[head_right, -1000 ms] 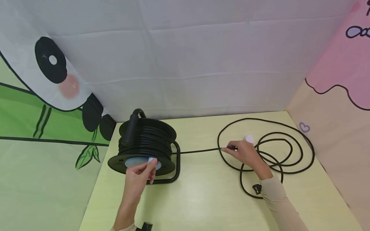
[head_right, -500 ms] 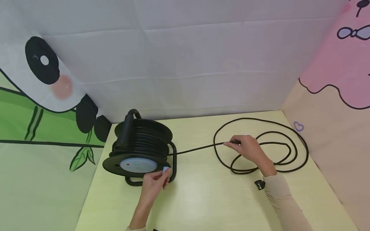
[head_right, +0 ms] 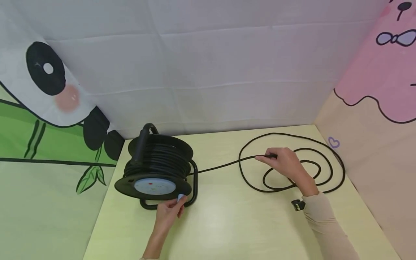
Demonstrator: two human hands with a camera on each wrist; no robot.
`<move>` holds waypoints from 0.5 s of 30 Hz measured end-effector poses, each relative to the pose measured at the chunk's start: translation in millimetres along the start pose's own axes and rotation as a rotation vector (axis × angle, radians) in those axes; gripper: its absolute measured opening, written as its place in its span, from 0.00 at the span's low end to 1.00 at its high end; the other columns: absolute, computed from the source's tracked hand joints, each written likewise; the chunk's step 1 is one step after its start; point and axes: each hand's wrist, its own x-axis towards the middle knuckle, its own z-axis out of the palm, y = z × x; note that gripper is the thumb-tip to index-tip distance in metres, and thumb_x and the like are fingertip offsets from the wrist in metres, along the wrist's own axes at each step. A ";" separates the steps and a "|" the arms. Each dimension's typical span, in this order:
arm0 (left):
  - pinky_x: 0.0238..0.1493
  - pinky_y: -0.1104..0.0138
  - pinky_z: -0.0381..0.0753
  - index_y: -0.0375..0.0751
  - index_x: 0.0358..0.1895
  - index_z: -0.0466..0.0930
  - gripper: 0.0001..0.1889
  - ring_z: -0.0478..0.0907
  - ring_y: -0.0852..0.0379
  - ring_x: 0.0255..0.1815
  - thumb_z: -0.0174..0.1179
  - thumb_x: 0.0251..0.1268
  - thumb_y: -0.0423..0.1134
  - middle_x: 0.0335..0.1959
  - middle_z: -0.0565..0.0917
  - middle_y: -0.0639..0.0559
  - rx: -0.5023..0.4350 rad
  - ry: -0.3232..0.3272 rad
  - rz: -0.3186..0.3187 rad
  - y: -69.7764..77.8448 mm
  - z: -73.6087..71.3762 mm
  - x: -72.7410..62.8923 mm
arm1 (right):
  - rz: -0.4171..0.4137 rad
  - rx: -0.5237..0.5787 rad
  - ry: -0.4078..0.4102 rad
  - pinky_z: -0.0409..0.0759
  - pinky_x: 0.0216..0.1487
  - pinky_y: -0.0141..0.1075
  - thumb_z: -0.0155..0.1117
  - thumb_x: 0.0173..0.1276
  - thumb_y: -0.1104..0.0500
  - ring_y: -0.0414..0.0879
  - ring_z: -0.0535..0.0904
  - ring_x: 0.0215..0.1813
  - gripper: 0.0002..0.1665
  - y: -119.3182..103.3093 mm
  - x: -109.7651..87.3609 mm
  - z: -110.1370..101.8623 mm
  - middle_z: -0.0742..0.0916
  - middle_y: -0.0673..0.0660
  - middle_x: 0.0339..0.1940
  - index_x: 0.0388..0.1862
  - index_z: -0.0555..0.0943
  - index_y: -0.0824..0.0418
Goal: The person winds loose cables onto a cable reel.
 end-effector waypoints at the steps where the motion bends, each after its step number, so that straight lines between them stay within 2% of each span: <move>1: 0.21 0.71 0.74 0.23 0.32 0.86 0.16 0.74 0.59 0.15 0.69 0.69 0.39 0.18 0.82 0.43 -0.007 -0.002 0.003 -1.7 -0.9 0.5 | 0.003 -0.002 0.007 0.63 0.25 0.34 0.73 0.70 0.47 0.38 0.63 0.20 0.18 1.1 -0.1 -2.6 0.71 0.42 0.15 0.23 0.80 0.50; 6: 0.22 0.69 0.76 0.23 0.30 0.86 0.17 0.76 0.57 0.17 0.68 0.70 0.39 0.20 0.82 0.40 0.002 0.014 0.014 -10.4 -8.6 2.5 | 0.018 0.002 0.039 0.60 0.24 0.33 0.74 0.69 0.48 0.37 0.61 0.20 0.18 12.1 -2.9 -15.4 0.69 0.42 0.16 0.23 0.80 0.53; 15: 0.23 0.71 0.79 0.22 0.36 0.87 0.17 0.80 0.57 0.20 0.70 0.69 0.39 0.22 0.85 0.41 0.047 0.147 -0.036 -23.1 -41.1 8.1 | 0.109 0.057 0.058 0.60 0.24 0.34 0.75 0.67 0.47 0.38 0.63 0.22 0.16 35.1 -13.8 -33.4 0.72 0.46 0.17 0.24 0.82 0.50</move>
